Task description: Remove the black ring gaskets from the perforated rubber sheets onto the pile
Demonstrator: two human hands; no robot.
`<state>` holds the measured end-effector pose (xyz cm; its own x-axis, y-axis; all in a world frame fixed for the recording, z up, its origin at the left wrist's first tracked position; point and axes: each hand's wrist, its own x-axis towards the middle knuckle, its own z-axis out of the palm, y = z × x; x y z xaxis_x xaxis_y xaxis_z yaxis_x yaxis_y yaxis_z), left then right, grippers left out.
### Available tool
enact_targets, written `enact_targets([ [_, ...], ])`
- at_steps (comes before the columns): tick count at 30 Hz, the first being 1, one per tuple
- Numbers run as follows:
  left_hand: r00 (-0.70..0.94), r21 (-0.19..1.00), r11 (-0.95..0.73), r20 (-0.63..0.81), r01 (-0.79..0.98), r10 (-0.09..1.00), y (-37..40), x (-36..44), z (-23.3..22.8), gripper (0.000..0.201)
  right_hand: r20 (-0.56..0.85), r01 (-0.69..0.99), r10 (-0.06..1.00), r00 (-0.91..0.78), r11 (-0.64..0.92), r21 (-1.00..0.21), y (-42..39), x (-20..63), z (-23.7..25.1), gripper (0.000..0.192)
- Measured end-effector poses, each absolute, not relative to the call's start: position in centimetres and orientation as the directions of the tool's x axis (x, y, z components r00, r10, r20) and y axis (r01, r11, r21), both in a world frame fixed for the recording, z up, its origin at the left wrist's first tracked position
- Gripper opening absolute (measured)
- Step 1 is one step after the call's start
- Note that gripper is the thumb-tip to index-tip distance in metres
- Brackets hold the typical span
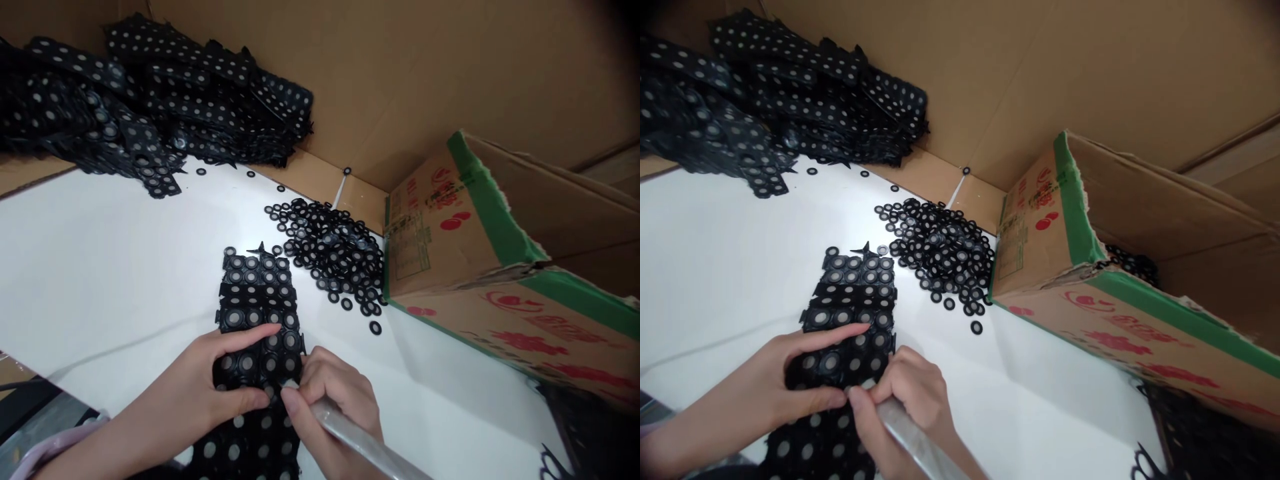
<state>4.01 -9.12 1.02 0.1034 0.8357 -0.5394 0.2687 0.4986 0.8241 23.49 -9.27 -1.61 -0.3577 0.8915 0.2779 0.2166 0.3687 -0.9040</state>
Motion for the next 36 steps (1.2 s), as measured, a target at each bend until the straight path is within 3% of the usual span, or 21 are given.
enact_targets([
  [7, 0.148, 0.828, 0.523, -0.553, 0.199, 0.820, -9.3, 3.7, 1.1, 0.059, 0.316, 0.213, 0.867, -0.386, 0.417, -0.884, -9.2, 23.4, -1.7, 0.022],
  [12, 0.174, 0.843, 0.522, -0.538, 0.130, 0.825, -9.6, 3.6, 0.8, 0.053, 0.443, 0.168, 0.782, -0.438, 0.555, -0.814, -8.8, 22.9, -2.8, 0.019],
  [20, 0.144, 0.865, 0.456, -0.488, 0.209, 0.861, -10.0, 3.8, 0.7, 0.048, 0.479, 0.207, 0.743, -0.468, 0.619, -0.758, -8.6, 22.0, -3.5, 0.019],
  [25, 0.144, 0.857, 0.477, -0.506, 0.194, 0.851, -9.6, 3.6, 0.8, 0.049, 0.253, 0.182, 0.885, -0.391, 0.343, -0.922, -8.4, 23.4, -1.8, 0.025],
  [27, 0.133, 0.850, 0.487, -0.516, 0.200, 0.847, -9.5, 3.5, 0.9, 0.048, 0.198, 0.098, 0.952, -0.233, 0.226, -0.969, -8.2, 24.2, -1.6, 0.031],
  [30, 0.132, 0.836, 0.494, -0.532, 0.237, 0.836, -9.3, 3.2, 0.9, 0.048, 0.083, 0.086, 0.996, -0.022, 0.085, -0.993, -8.1, 24.9, -1.7, 0.021],
  [33, 0.151, 0.837, 0.481, -0.528, 0.262, 0.836, -9.0, 3.1, 1.3, 0.050, -0.077, 0.211, 0.991, -0.114, -0.051, -0.976, -8.2, 24.6, -1.2, 0.022],
  [36, 0.141, 0.859, 0.435, -0.482, 0.268, 0.865, -8.5, 3.1, 1.8, 0.053, -0.236, 0.217, 0.959, -0.157, -0.200, -0.956, -8.5, 23.4, -0.1, 0.011],
])
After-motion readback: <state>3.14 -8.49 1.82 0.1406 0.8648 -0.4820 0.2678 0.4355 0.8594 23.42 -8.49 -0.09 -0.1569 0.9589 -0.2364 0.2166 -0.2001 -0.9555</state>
